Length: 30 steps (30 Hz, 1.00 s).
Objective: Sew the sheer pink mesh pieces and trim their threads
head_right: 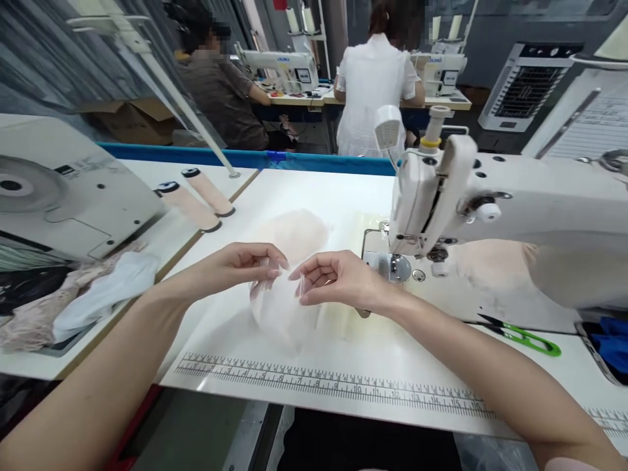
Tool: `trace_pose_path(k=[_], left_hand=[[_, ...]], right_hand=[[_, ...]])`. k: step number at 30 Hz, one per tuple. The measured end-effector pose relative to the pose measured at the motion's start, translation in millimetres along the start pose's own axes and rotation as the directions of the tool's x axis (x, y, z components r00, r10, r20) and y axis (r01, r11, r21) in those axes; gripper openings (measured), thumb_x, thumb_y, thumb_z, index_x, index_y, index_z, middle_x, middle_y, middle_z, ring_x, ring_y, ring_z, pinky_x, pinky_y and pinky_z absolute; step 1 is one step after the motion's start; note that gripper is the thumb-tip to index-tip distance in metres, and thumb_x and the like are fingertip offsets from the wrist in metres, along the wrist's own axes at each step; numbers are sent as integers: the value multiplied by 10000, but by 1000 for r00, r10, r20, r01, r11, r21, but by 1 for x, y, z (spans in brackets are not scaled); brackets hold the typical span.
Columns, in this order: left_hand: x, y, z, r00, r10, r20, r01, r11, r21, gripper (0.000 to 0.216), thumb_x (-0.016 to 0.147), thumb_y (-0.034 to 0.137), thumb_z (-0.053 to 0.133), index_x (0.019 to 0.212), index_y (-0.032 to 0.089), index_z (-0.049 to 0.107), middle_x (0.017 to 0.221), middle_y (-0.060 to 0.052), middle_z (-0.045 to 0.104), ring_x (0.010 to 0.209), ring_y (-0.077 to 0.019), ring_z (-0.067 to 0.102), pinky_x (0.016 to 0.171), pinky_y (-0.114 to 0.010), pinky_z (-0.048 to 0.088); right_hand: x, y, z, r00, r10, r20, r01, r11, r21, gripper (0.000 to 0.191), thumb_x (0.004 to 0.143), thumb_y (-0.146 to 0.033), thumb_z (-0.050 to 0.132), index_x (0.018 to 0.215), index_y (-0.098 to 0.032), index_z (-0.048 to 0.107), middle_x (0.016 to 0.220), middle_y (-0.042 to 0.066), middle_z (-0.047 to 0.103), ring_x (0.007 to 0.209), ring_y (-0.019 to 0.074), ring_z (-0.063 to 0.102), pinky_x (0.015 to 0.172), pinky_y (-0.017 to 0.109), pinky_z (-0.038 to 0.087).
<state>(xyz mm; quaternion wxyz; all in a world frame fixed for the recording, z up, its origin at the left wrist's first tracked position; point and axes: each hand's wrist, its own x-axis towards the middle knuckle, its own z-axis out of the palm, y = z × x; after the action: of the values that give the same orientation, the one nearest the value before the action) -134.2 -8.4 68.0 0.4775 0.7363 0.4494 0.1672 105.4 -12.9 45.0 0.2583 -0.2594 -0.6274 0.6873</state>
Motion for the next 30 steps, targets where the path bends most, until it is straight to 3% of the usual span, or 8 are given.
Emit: trace_pose_path(k=[6,12,19,24,26,28,29,30], left_hand=[[-3,-13,-2,998,-22,-57,17,997,-76,170,859,347,590,909,189,630,688,17,560,572,-90,523,533,-208,453],[2,-23,-1,994,-16,-110,3,993,-117,160,854,348,596,869,197,648,788,0,602,602,-82,506,516,-190,418],[3,-28,1,991,-53,-125,40,994,-106,188,844,385,602,874,212,669,838,-4,643,697,-105,549,598,-205,435],[7,-23,6,983,-62,-174,40,991,-126,206,833,404,611,870,209,666,716,14,598,545,-81,486,483,-202,384],[3,-11,11,944,17,-330,-36,998,-51,175,830,378,621,827,206,652,665,26,576,503,-76,463,465,-211,377],[-6,9,19,821,214,-529,-150,975,162,104,831,318,627,807,217,635,693,29,609,534,-85,502,504,-223,405],[-11,20,26,746,347,-568,-184,927,326,64,832,284,629,808,224,633,755,24,649,611,-102,556,558,-229,428],[-17,30,34,718,471,-512,-213,850,482,34,841,253,617,822,234,637,767,27,668,640,-110,579,578,-235,429]], right_hand=[[13,0,13,996,7,-94,-21,990,-141,184,725,-123,688,901,-174,669,686,-18,655,655,90,640,658,219,579],[14,0,16,990,46,-137,-55,997,-62,133,720,-77,674,820,-165,673,655,-24,648,620,80,638,649,208,585],[9,3,9,973,139,-185,-144,989,-15,55,747,-199,718,778,-166,688,792,20,700,621,79,644,653,219,574],[2,10,1,958,89,-272,-131,981,-140,55,754,-234,716,793,-195,716,742,12,697,625,95,634,606,232,546],[-4,10,-1,944,-34,-329,-42,975,-219,41,748,-238,718,779,-213,726,794,15,702,638,102,625,555,232,527],[-14,8,-1,908,-179,-378,77,960,-270,27,757,-231,700,757,-220,725,845,17,705,656,113,624,529,243,515],[-20,8,-2,885,-236,-400,127,951,-281,46,766,-210,681,742,-218,719,854,16,706,667,119,628,533,250,517],[-27,7,-2,865,-277,-417,166,944,-284,79,774,-178,656,731,-214,711,865,16,709,692,125,637,551,256,524]])
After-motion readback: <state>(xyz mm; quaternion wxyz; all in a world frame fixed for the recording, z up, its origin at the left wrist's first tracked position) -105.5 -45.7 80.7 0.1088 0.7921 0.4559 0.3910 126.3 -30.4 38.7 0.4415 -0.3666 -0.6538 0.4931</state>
